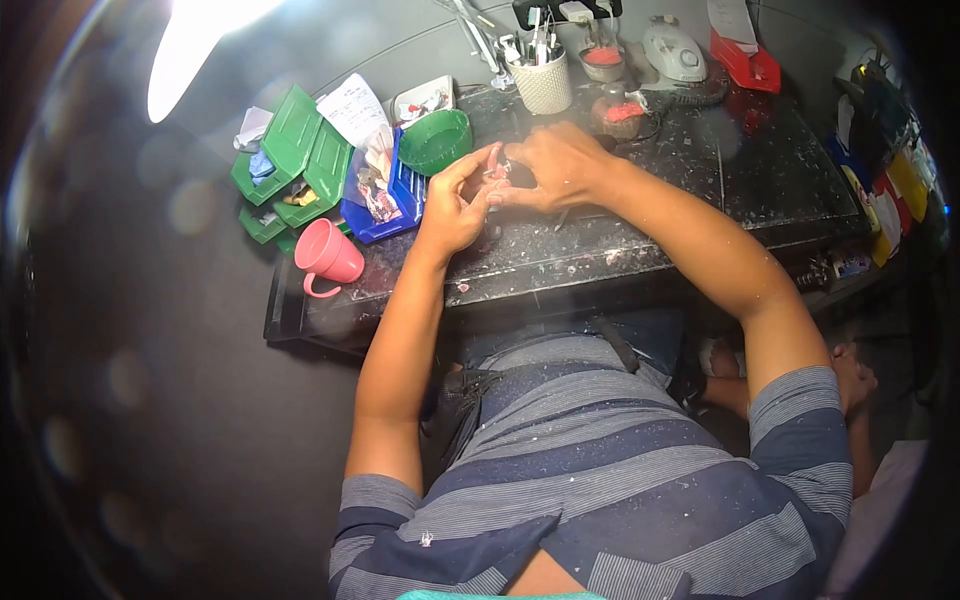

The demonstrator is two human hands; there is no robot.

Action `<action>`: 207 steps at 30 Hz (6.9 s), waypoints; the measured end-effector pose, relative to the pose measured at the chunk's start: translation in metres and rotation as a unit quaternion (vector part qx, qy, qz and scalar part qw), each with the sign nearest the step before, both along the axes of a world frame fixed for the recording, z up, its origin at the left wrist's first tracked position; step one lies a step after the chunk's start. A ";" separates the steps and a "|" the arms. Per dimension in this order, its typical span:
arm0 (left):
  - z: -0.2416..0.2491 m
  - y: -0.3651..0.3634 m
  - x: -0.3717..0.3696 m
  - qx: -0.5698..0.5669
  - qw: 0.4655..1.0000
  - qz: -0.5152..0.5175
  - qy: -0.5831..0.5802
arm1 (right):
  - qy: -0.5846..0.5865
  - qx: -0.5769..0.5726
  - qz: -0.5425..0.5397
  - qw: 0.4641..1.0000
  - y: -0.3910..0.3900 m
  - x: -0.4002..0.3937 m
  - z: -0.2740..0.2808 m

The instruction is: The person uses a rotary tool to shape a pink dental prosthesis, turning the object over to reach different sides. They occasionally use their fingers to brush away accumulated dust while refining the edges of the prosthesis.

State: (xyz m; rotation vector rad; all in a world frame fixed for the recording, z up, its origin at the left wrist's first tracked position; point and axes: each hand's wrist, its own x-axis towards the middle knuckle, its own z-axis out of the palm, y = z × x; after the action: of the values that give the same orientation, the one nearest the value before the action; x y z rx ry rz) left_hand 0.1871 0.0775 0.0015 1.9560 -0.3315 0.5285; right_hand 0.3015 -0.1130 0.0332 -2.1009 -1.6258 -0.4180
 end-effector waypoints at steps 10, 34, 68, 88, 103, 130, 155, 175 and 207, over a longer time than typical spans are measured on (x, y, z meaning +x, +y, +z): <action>-0.001 -0.002 0.000 -0.037 0.999 0.001 -0.003 | 0.007 0.031 0.013 0.999 0.003 0.004 -0.004; -0.005 -0.001 0.005 -0.009 0.997 -0.004 -0.074 | -0.008 0.038 -0.021 0.999 0.002 0.003 -0.001; -0.005 -0.005 0.002 0.026 0.996 -0.002 -0.087 | 0.005 0.045 -0.047 0.998 -0.001 -0.007 -0.009; -0.005 -0.005 0.005 -0.059 0.993 -0.051 -0.083 | -0.006 0.081 -0.051 0.995 0.002 -0.008 -0.017; -0.009 0.001 0.011 -0.079 0.994 -0.035 -0.074 | 0.014 0.082 -0.085 0.993 0.005 -0.012 -0.019; -0.009 0.001 0.010 -0.076 0.994 -0.025 -0.074 | 0.036 0.082 -0.085 0.992 0.004 -0.020 -0.016; -0.009 -0.001 0.011 -0.102 0.992 -0.019 -0.073 | 0.060 0.079 -0.082 0.992 0.005 -0.020 -0.019; -0.008 -0.003 0.010 -0.155 0.986 -0.043 -0.040 | 0.076 0.078 -0.067 0.992 0.000 -0.016 -0.016; 0.001 0.004 0.003 -0.309 0.929 -0.202 0.036 | 0.077 0.127 -0.035 0.988 -0.004 -0.011 -0.013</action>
State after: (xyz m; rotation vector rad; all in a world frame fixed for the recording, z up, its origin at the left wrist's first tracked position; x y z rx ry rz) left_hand 0.1901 0.0811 0.0025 1.2464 -0.4448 0.2446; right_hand 0.2906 -0.1175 0.0206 -1.9502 -1.3394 -0.4479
